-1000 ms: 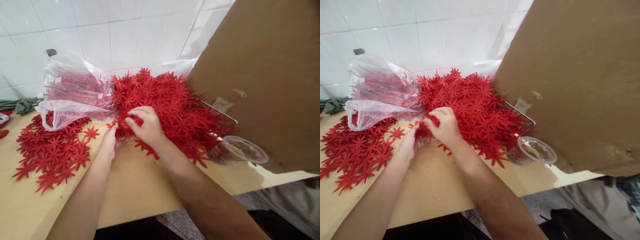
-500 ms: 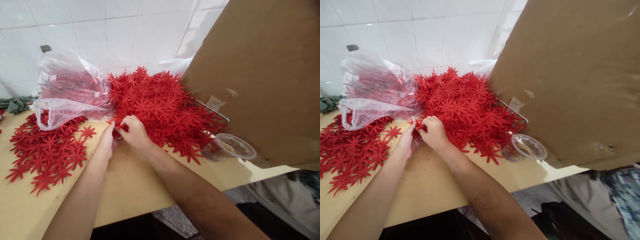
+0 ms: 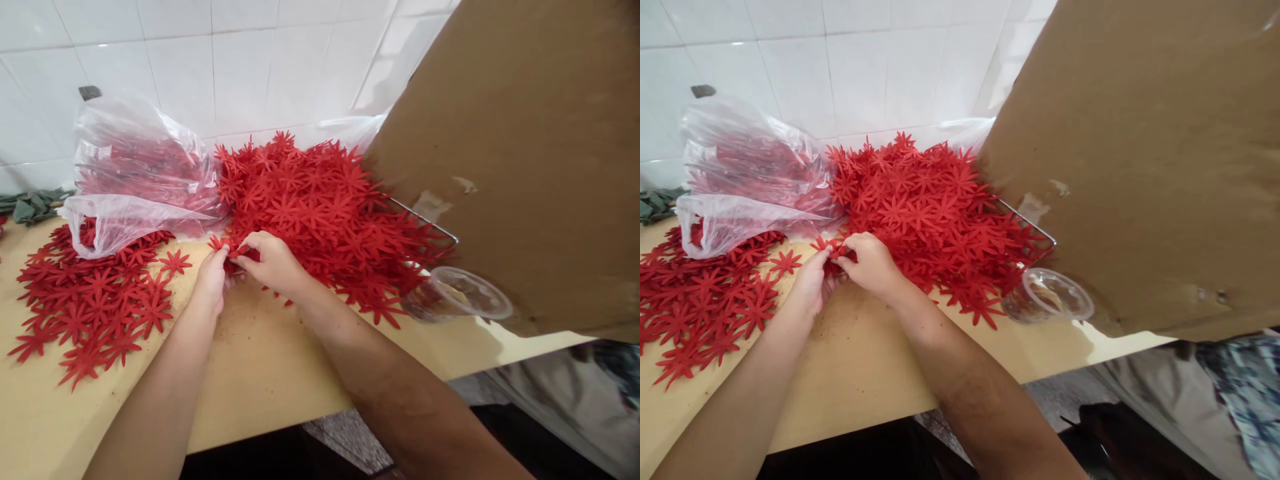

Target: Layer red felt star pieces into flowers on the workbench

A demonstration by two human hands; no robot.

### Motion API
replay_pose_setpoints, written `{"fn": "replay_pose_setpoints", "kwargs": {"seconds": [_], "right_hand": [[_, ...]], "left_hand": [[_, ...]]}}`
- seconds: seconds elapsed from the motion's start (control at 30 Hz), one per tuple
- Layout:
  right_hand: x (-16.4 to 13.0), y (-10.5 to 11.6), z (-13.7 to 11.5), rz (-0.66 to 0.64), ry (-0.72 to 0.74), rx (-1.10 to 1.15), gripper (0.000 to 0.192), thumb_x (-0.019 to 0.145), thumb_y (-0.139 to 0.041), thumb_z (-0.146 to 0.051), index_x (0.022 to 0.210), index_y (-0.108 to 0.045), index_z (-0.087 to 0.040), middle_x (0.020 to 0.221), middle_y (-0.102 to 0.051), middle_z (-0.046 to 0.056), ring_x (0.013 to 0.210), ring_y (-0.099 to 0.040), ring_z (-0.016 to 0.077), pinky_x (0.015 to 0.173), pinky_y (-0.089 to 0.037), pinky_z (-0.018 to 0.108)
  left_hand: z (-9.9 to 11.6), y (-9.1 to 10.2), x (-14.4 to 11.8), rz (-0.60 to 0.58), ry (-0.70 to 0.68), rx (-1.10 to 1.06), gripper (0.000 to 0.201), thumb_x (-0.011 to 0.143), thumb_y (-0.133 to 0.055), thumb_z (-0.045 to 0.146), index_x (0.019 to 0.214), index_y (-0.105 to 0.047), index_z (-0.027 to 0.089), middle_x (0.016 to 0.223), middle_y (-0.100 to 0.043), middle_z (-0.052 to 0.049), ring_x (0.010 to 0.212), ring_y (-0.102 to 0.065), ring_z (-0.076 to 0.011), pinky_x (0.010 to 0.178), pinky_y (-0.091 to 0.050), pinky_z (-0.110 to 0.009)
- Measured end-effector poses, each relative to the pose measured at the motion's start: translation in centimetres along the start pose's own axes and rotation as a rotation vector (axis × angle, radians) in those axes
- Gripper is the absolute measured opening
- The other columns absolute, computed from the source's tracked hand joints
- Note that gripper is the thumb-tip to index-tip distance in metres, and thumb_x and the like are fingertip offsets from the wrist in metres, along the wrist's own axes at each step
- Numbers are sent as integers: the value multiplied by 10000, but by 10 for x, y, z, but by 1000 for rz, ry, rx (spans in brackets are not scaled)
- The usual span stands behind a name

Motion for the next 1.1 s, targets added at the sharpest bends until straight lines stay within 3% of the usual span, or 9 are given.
{"fn": "replay_pose_setpoints", "kwargs": {"seconds": [0.2, 0.4, 0.57, 0.87, 0.97, 1.1], "right_hand": [[0, -1, -3, 7, 8, 159, 120, 756, -535, -221, 654, -554, -161, 699, -576, 34, 697, -508, 142, 693, -394, 295], [0, 0, 0, 40, -99, 585, 123, 729, -534, -287, 695, -551, -170, 668, -558, -1, 627, -503, 110, 629, -415, 263], [3, 3, 7, 141, -193, 747, 144, 647, -604, -312, 661, -553, -178, 612, -543, -27, 556, -475, 89, 578, -400, 248], [8, 18, 31, 477, -364, 909, 240, 536, -689, -298, 659, -505, -202, 603, -512, -61, 572, -478, 73, 589, -415, 235], [8, 18, 31, 458, -393, 921, 255, 515, -698, -292, 664, -512, -202, 620, -532, -60, 579, -488, 74, 588, -421, 233], [7, 12, 21, 322, -354, 943, 248, 512, -703, -273, 686, -545, -195, 649, -576, -48, 583, -506, 76, 620, -433, 246]], "left_hand": [[3, 2, -1, 72, -15, -28, 65, 773, -479, 173, 723, -520, 166, 504, -547, 30, 589, -600, -121, 584, -469, -231], [10, 9, 4, 142, -12, -107, 110, 798, -429, 159, 717, -502, 162, 512, -549, 22, 516, -566, -103, 525, -438, -211], [14, 12, 6, 157, -7, -114, 107, 803, -447, 164, 704, -489, 155, 506, -531, 31, 420, -486, -70, 474, -399, -190], [17, 15, 4, 252, -52, -179, 114, 809, -457, 176, 695, -461, 165, 500, -490, 58, 380, -440, -49, 400, -316, -159], [17, 14, 3, 159, -44, -100, 51, 782, -477, 153, 742, -508, 154, 556, -548, 36, 402, -463, -47, 405, -329, -157], [12, 5, -1, 18, -17, 31, 100, 721, -510, 117, 802, -551, 160, 543, -549, 44, 371, -427, -41, 380, -294, -154]]}}
Point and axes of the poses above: each hand's wrist, its own x-axis towards the middle knuckle, its own y-axis out of the back of the hand, z = x × y, the point moved 2 cm from there along x, towards the middle knuckle
